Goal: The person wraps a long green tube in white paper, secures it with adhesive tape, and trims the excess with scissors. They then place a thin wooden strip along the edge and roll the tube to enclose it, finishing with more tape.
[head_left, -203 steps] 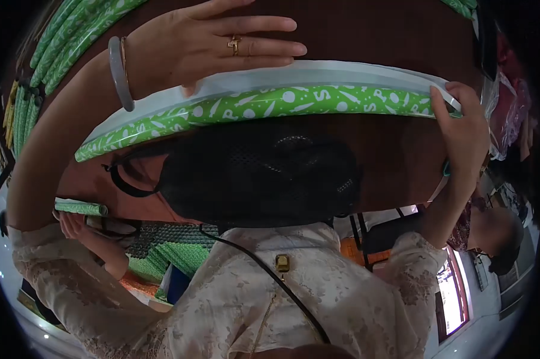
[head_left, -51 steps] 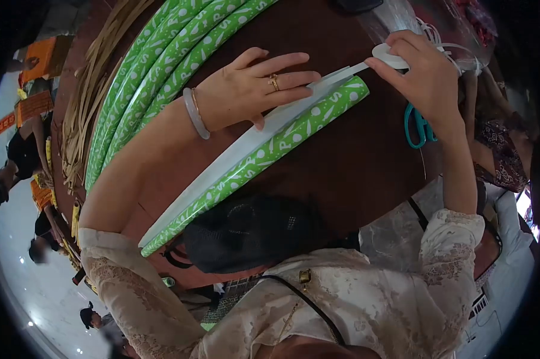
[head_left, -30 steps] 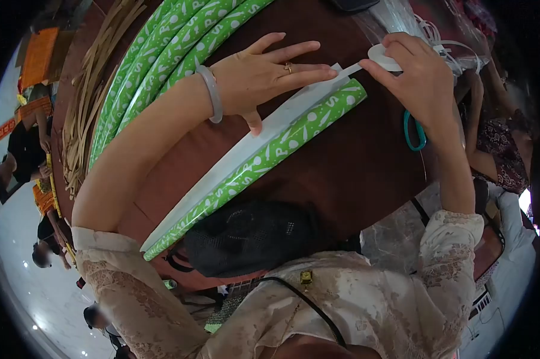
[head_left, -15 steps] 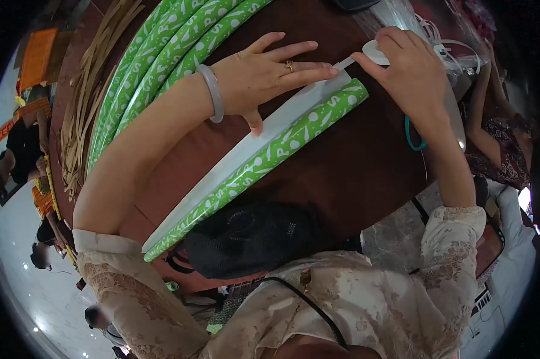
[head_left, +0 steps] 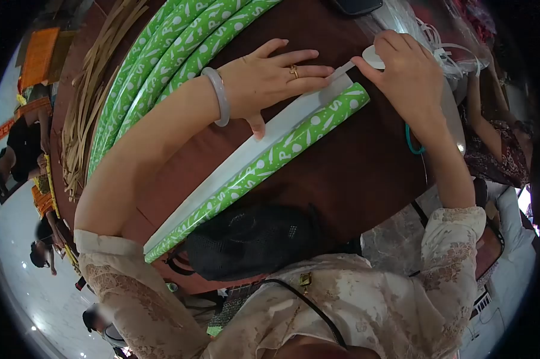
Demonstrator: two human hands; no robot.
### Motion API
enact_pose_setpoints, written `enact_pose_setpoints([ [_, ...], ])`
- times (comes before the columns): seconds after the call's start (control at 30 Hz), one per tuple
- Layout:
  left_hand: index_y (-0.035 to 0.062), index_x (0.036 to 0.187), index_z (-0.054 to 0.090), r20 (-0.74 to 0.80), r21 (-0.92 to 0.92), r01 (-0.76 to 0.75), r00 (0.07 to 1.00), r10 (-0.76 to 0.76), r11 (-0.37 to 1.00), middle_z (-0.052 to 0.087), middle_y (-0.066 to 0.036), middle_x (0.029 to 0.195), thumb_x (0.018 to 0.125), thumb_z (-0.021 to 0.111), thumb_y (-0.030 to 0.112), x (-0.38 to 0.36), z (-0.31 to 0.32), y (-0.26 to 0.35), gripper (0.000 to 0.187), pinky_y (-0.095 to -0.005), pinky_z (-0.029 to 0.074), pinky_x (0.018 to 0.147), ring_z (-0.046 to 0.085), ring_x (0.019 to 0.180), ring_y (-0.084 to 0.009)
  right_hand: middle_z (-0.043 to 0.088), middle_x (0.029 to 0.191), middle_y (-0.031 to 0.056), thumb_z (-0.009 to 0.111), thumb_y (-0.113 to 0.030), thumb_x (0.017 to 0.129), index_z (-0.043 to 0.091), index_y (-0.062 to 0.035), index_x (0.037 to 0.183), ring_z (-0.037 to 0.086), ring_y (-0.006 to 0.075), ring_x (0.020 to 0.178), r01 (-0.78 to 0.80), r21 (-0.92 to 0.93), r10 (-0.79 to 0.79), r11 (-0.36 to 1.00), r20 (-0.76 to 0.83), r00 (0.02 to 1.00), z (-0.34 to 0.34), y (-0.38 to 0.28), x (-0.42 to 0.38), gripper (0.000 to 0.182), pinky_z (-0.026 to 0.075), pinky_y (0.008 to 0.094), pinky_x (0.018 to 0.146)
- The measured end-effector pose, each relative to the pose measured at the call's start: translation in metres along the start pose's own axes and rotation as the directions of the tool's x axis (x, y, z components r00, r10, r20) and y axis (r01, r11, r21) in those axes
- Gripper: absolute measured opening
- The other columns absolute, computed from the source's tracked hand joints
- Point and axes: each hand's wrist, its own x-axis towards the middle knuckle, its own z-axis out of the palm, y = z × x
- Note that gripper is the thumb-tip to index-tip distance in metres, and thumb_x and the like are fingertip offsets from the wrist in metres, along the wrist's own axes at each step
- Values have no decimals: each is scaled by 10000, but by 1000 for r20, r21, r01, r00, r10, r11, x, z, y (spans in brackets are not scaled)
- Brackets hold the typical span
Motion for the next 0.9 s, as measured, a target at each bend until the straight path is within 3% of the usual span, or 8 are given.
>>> enact_pose_setpoints([
  [0.37,227,1356,273,-72,-57,12,997,-16,998,171,-11,1447,258,796,412,0,-1,-2,1230,-454,231,1041,185,1327,-220,542,743,-9,686,-319,656,611,-97,707,570,161,783,-1,-53,2,999,18,1000,1,-3,4,240,469,295,669],
  [0.57,192,1360,262,25,-20,-19,1000,19,1000,148,49,1454,277,813,388,6,-8,0,1231,-461,190,1065,114,1345,-220,532,731,-1,696,-315,639,598,-89,700,565,161,765,-8,-42,8,999,1,1000,3,-5,5,254,473,291,648],
  [0.67,182,1363,251,106,-47,19,994,-14,999,125,80,1456,302,824,393,7,-13,4,1224,-462,164,1075,69,1352,-215,530,730,2,698,-308,637,592,-88,697,564,169,768,3,-49,-3,999,-1,1000,4,-5,6,252,476,299,639],
  [0.73,182,1368,238,112,50,3,994,-9,999,121,78,1455,421,820,418,7,-12,7,1137,-490,162,1070,59,1353,-210,530,730,4,698,-307,639,590,-88,695,563,173,774,1,-35,0,999,12,1000,1,-6,7,251,478,301,638],
  [0.8,175,1373,232,111,123,26,993,-39,992,111,58,1459,424,809,446,3,-8,14,1143,-461,176,1069,61,1352,-202,530,729,5,698,-307,642,588,-88,693,562,177,780,4,-24,-4,1000,23,1000,0,-9,8,250,479,303,637],
  [0.87,188,1360,261,17,179,76,997,-80,981,125,35,1458,340,808,455,-3,-6,22,1187,-434,168,1069,77,1350,-202,538,746,11,694,-312,651,588,-87,695,560,186,789,-32,-33,34,999,50,998,2,-9,8,252,482,317,643],
  [0.9,175,1325,339,-33,182,87,996,-82,980,215,10,1430,454,782,411,-10,-3,25,1005,-425,208,1042,142,1336,-200,538,746,11,694,-312,651,588,-87,695,560,186,789,-19,-34,20,999,42,999,0,-10,8,252,482,317,643],
])
